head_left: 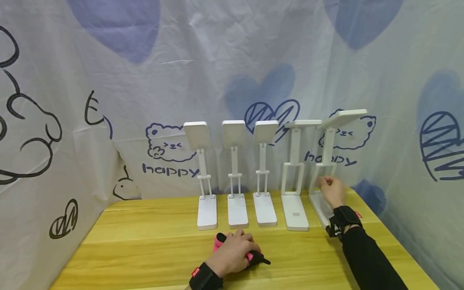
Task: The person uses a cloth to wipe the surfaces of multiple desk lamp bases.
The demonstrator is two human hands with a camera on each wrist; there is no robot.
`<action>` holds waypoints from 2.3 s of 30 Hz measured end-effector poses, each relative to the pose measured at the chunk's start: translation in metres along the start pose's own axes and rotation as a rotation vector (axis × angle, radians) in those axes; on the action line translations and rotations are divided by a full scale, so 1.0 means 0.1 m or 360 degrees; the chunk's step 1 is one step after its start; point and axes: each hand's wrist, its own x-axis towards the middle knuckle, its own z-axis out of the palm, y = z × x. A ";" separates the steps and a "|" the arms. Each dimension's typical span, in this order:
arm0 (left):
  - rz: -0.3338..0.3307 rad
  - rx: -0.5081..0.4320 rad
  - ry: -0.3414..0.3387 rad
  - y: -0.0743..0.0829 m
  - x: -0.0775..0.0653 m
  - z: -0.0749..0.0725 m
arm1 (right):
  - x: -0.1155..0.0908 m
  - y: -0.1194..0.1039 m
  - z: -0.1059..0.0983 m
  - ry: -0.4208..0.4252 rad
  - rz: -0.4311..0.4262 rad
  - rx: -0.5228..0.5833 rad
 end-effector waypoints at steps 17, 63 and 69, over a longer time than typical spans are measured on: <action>-0.0014 -0.0023 0.0030 0.00 -0.01 0.01 | 0.31 -0.02 -0.31 -0.0129 -0.0246 0.0185; -0.0018 0.0022 0.0015 -0.01 0.00 0.03 | -0.33 0.17 -0.71 -0.0389 -0.0121 0.0490; 0.0001 0.0045 0.0033 -0.01 0.02 0.02 | -0.24 0.62 -0.54 -0.0313 -0.0186 0.0518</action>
